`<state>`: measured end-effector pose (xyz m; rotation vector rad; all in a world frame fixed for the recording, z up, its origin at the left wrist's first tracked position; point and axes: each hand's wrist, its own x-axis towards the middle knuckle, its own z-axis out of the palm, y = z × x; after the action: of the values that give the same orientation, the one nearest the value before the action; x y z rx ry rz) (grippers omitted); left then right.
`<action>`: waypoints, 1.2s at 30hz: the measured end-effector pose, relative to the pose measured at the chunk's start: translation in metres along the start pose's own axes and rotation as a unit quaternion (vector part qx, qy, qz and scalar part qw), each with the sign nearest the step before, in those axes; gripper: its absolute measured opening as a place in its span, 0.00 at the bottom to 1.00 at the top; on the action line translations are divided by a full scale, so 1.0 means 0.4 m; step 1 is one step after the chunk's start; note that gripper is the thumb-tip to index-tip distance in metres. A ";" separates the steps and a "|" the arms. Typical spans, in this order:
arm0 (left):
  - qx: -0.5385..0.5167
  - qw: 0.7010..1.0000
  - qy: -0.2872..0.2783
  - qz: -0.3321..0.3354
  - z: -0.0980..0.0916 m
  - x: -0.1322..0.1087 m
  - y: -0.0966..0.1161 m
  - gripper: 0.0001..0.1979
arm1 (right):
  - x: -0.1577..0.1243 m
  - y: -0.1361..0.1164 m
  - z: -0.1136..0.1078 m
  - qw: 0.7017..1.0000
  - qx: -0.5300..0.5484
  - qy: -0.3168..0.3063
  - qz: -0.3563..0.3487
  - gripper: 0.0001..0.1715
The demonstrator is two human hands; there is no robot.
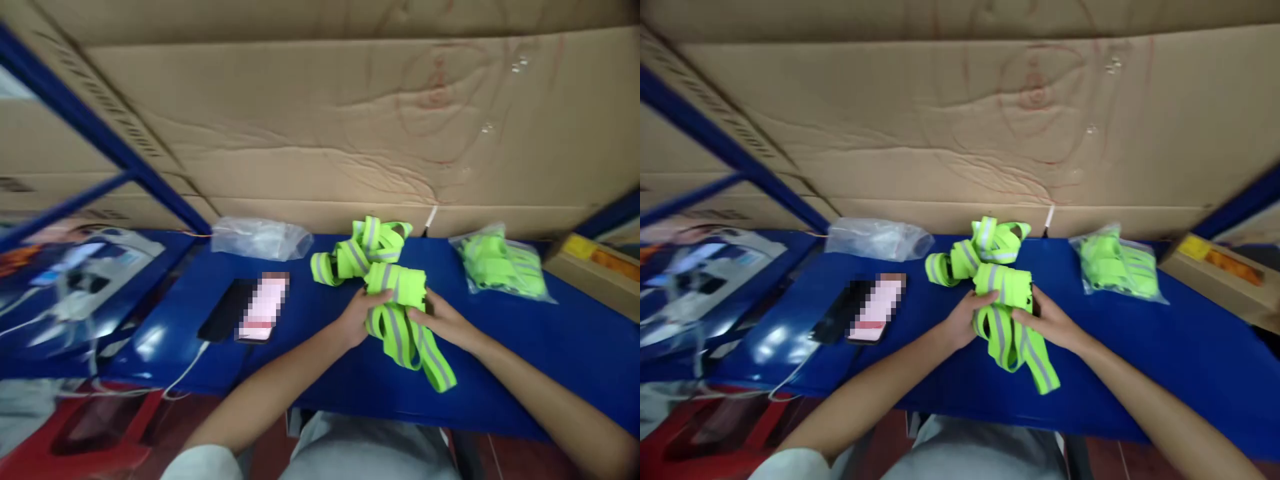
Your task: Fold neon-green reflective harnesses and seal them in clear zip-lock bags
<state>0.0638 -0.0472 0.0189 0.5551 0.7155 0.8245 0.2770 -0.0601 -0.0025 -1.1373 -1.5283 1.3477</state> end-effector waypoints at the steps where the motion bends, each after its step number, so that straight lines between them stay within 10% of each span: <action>1: -0.004 1.000 -0.003 0.002 0.001 0.000 0.004 0.36 | 0.000 0.000 -0.006 1.000 -0.002 -0.025 0.015 0.39; 9: -0.014 0.999 -0.014 0.027 -0.004 -0.003 0.008 0.32 | -0.022 -0.038 0.013 0.986 0.097 -0.077 0.110 0.35; 15: -0.047 0.997 0.008 0.054 -0.002 -0.015 0.052 0.28 | -0.068 -0.028 0.044 0.902 0.334 -0.170 0.216 0.46; 21: -0.097 0.992 0.005 0.085 0.004 -0.027 0.101 0.28 | -0.098 0.023 0.096 0.940 0.206 -0.189 0.196 0.37; 24: -0.082 0.994 0.005 0.069 0.006 -0.028 0.084 0.26 | -0.095 0.001 0.115 0.939 0.097 -0.304 0.133 0.32; 28: -0.078 0.996 -0.007 0.049 -0.003 -0.019 0.060 0.27 | -0.055 -0.072 0.012 0.910 -0.033 -0.409 0.060 0.24; 33: -0.046 0.998 -0.040 0.031 -0.022 -0.004 0.050 0.26 | -0.018 -0.123 -0.197 0.939 -0.161 -0.305 0.011 0.48; 36: -0.031 0.998 -0.043 0.030 -0.023 -0.002 0.045 0.28 | -0.024 -0.118 -0.196 0.945 -0.048 -0.316 0.071 0.46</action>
<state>0.0482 -0.0361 0.0257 0.5547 0.5955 0.8717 0.3485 -0.0484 0.0544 -0.9265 -2.0058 1.8735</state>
